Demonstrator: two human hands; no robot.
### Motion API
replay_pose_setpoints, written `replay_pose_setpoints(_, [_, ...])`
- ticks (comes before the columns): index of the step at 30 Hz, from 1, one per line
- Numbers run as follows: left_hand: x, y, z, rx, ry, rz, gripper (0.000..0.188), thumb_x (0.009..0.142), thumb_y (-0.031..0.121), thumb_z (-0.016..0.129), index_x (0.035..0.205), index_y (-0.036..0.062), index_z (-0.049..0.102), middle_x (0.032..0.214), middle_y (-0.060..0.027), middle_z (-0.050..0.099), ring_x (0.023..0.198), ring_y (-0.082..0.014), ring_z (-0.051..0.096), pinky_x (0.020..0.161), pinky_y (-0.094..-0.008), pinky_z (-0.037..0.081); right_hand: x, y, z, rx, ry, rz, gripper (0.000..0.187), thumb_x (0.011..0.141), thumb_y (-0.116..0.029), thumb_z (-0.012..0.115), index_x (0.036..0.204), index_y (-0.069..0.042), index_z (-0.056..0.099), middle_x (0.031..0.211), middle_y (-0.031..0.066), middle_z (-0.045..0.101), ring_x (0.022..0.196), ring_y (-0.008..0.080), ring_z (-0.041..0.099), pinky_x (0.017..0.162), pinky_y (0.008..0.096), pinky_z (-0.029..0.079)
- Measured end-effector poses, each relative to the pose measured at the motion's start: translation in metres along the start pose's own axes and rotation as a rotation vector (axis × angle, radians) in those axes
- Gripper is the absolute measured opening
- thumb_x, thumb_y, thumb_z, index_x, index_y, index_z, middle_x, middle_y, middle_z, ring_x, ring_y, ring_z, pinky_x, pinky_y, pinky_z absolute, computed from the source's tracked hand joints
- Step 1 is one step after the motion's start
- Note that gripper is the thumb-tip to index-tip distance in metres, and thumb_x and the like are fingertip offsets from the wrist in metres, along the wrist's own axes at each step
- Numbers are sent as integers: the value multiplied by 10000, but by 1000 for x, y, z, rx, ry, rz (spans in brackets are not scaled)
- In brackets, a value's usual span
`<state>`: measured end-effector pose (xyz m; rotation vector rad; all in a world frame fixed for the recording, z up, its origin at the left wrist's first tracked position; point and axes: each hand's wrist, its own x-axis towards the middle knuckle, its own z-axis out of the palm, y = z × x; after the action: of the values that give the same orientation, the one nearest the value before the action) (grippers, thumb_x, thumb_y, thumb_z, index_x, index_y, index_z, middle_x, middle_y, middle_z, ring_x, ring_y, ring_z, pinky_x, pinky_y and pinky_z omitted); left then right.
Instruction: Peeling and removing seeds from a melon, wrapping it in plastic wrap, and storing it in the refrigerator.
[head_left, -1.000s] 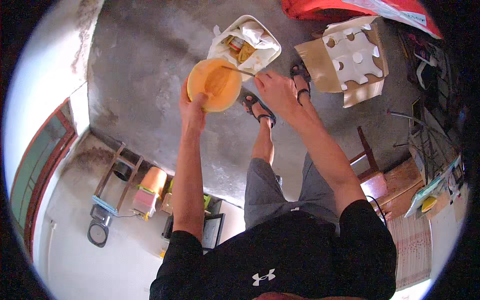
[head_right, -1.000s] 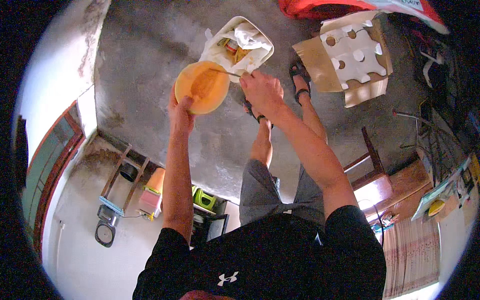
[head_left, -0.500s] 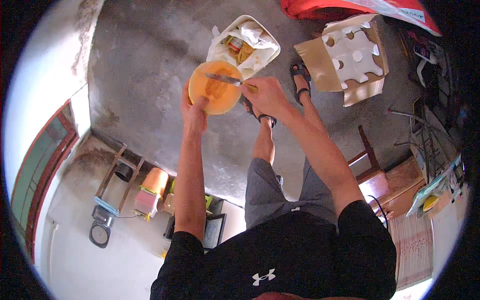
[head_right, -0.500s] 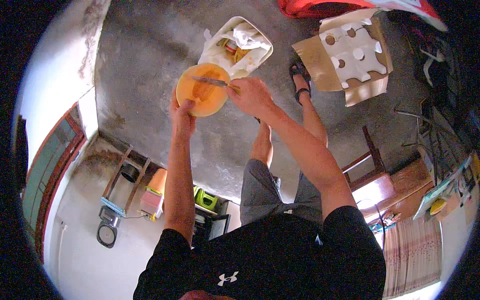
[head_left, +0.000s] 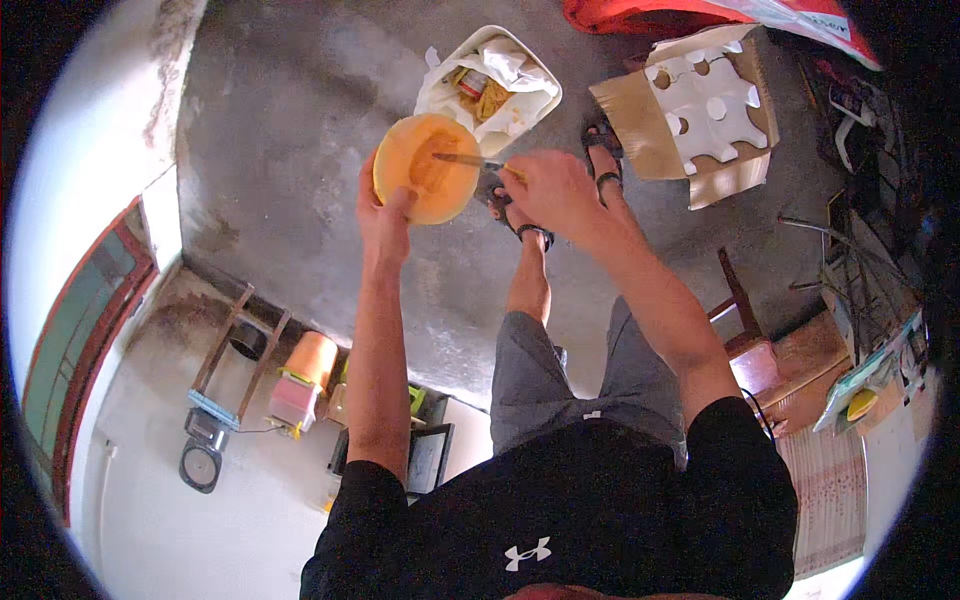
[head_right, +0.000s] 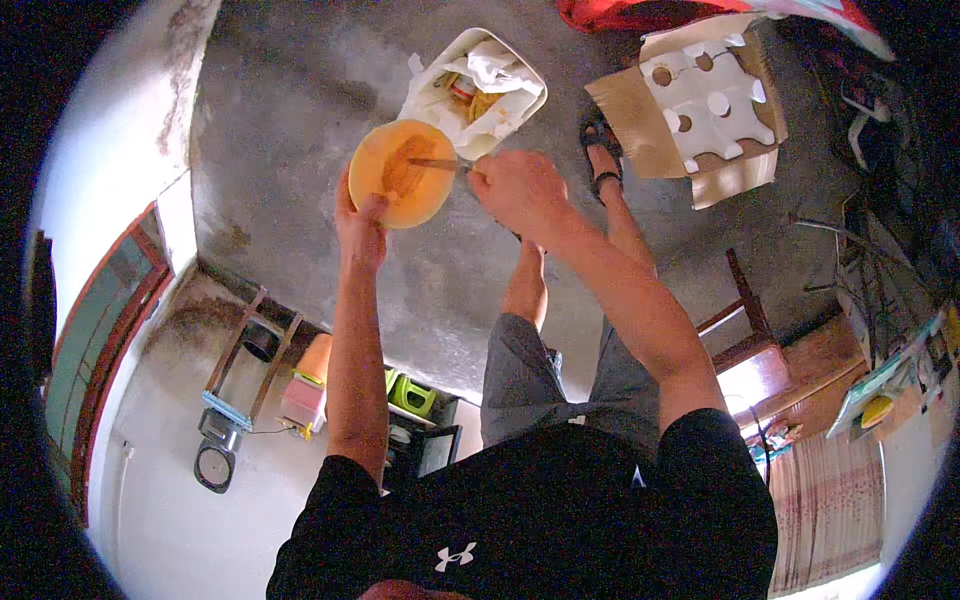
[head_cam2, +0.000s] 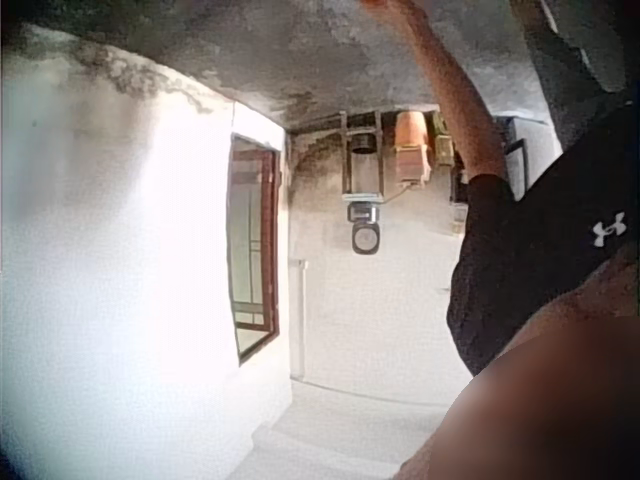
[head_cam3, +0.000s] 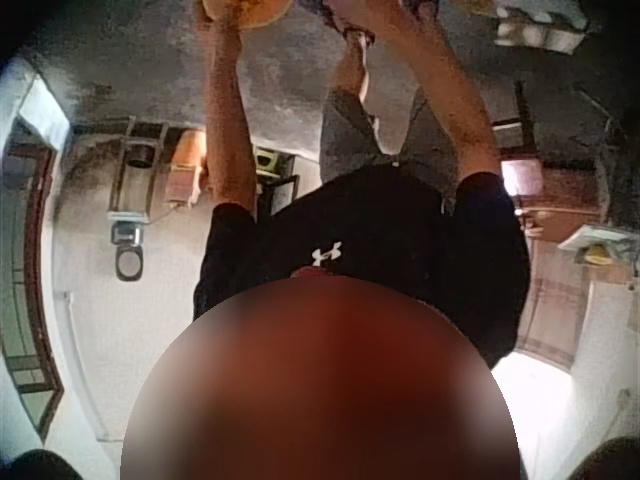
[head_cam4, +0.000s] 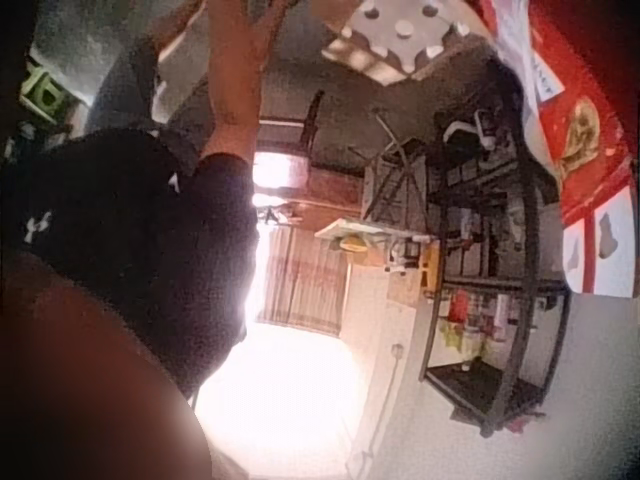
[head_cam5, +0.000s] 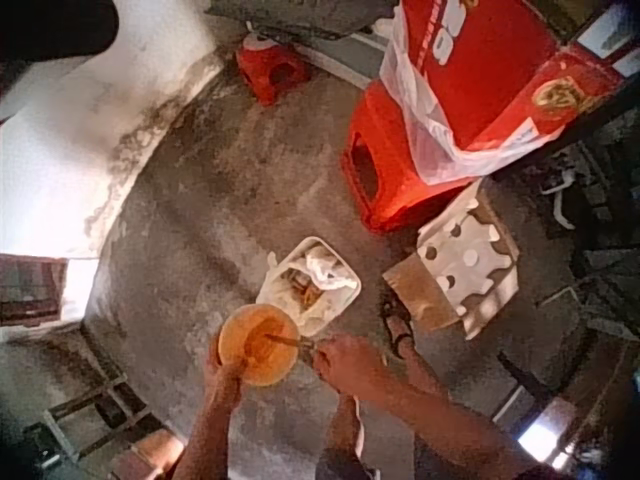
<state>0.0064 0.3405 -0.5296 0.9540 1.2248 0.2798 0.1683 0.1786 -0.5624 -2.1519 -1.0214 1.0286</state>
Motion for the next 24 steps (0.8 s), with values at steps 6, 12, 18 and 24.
replay_pose_setpoints(6, [-2, -2, -3, 173, -58, 186, 743, 661, -56, 541, 1381, 52, 392, 1310, -88, 498, 1217, -224, 492, 1035, -360, 404, -10, -45, -33, -107, -223, 65, 261, 837, -279, 599, 756, -47, 685, 684, 168, 641, 695, 365, 649, 667, 479, 524])
replay_pose_setpoints(12, [-8, 0, 2, 166, -70, 223, 758, 638, -11, 567, 1375, 50, 403, 1316, -90, 493, 1234, -228, 481, 1059, -365, 380, 3, -54, -56, -301, -229, 35, 219, 773, -182, 591, 786, 21, 672, 719, 206, 653, 689, 364, 676, 624, 484, 551])
replay_pose_setpoints(18, [-8, 1, 3, 184, -100, 239, 782, 617, 9, 554, 1379, 42, 384, 1317, -91, 485, 1245, -229, 476, 1062, -361, 380, -6, -67, -55, -266, -237, 0, 193, 775, -169, 577, 773, -3, 676, 735, 200, 658, 699, 334, 685, 623, 464, 553])
replay_pose_setpoints(24, [-9, -2, 0, 103, -101, 277, 797, 613, -9, 531, 1390, 34, 364, 1332, -99, 467, 1264, -229, 459, 1069, -363, 373, -6, -60, -50, -288, -223, -25, 243, 824, -210, 553, 738, -12, 663, 717, 190, 653, 675, 344, 676, 613, 472, 548])
